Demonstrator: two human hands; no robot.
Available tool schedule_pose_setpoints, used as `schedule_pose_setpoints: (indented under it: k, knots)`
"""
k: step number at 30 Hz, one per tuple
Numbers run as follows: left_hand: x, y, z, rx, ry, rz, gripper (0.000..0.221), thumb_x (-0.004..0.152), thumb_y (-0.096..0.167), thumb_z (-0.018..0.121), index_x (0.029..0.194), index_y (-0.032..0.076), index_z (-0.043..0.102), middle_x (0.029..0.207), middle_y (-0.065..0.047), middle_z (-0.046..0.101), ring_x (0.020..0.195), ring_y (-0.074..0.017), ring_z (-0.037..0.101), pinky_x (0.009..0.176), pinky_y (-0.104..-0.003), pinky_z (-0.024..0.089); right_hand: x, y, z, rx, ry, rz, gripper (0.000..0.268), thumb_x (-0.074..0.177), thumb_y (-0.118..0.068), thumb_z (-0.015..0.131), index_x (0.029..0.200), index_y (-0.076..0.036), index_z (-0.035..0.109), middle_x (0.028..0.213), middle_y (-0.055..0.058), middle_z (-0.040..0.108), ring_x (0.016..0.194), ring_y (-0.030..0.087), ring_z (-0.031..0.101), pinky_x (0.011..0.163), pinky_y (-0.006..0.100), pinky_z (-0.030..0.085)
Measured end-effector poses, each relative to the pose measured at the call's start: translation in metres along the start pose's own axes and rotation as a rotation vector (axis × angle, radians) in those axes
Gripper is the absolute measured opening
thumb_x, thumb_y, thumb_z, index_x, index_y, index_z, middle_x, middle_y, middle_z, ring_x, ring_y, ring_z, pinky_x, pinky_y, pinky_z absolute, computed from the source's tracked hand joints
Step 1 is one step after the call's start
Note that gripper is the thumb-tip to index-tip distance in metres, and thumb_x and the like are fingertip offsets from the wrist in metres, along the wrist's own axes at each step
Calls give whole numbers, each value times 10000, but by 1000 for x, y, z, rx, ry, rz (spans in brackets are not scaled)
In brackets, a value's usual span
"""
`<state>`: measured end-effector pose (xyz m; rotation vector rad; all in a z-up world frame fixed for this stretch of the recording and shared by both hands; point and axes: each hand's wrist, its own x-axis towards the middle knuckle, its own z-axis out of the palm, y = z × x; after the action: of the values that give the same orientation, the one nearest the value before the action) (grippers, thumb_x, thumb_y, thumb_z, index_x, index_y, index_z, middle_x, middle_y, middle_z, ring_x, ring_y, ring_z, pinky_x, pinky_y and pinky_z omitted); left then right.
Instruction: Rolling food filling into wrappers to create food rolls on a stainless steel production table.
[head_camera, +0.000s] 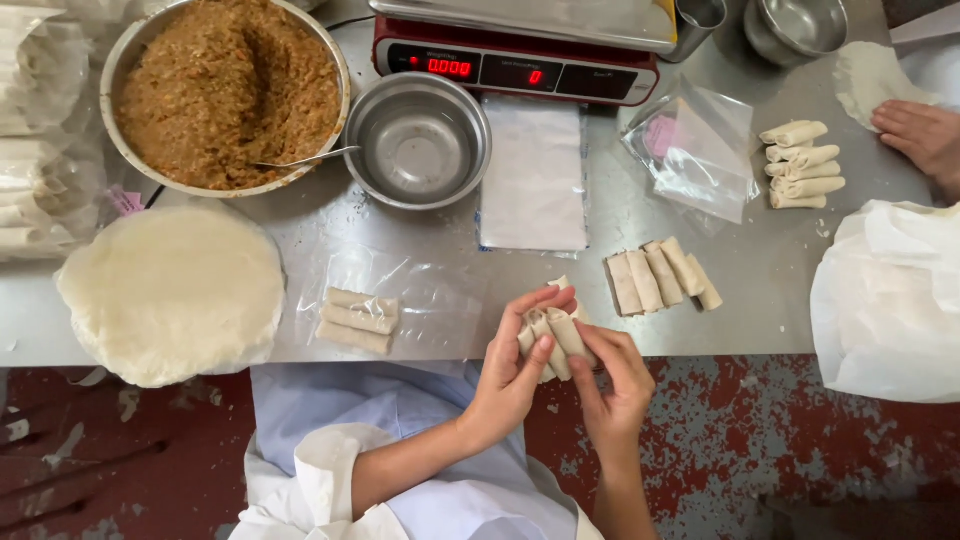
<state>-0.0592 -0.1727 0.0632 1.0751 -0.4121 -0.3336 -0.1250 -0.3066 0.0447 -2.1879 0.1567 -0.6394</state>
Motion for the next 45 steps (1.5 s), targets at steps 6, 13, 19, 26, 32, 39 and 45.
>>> schedule_pose_setpoints:
  k: [6, 13, 19, 26, 32, 39, 45]
  knots:
    - [-3, 2, 1, 87, -44, 46, 429, 1106, 297, 458, 1465, 64, 436, 1501, -119, 549, 1388, -260, 569, 1133, -384, 486, -6, 0, 9, 28, 151, -16, 224, 978, -81, 690, 1198, -44, 710, 989, 58, 682, 842, 146, 655, 742, 255, 556]
    - [-4, 4, -1, 55, -22, 28, 362, 1100, 288, 476, 1373, 63, 551, 1432, -135, 609, 1342, -246, 600, 1123, -353, 501, -22, 9, 22, 87, 156, 29, 267, 1011, -151, 642, 1261, -73, 696, 1037, 56, 656, 915, 152, 647, 750, 256, 558]
    - [-9, 4, 1, -270, 67, -110, 431, 1042, 363, 563, 1341, 55, 526, 1404, -114, 589, 1167, -146, 605, 998, -297, 512, -32, -1, 40, 240, 53, 73, 773, 829, -203, 810, 1511, -138, 453, 1394, 118, 440, 1295, 228, 521, 1030, 364, 550]
    - [-14, -1, -2, -392, -11, -126, 700, 982, 567, 559, 1418, 39, 418, 1431, -89, 492, 1120, -127, 530, 997, -293, 461, -25, -5, 47, 80, 238, 53, 526, 894, -286, 773, 1354, -94, 608, 1249, 89, 640, 1110, 201, 653, 846, 317, 595]
    - [-12, -3, -10, -453, 35, -160, 433, 1050, 312, 545, 1397, 73, 447, 1469, -99, 496, 1264, -154, 533, 1097, -314, 459, -7, -31, 41, 75, 164, -30, 610, 849, -117, 827, 1388, -47, 550, 1223, 169, 680, 1154, 262, 710, 927, 368, 624]
    - [9, 2, -32, -880, 189, -535, 464, 952, 272, 648, 1344, 44, 556, 1323, -177, 657, 1255, -282, 622, 1119, -400, 490, 9, -62, 43, 226, 107, -21, 749, 748, -138, 869, 1354, 29, 460, 1358, 244, 611, 1330, 322, 617, 1082, 395, 589]
    - [9, 15, -43, -890, 268, -637, 420, 987, 268, 573, 1343, 50, 530, 1332, -174, 649, 1283, -287, 609, 1117, -397, 486, 11, -60, 52, 90, 68, -48, 536, 829, -185, 827, 1263, -21, 559, 1241, 182, 670, 1155, 266, 710, 908, 323, 655]
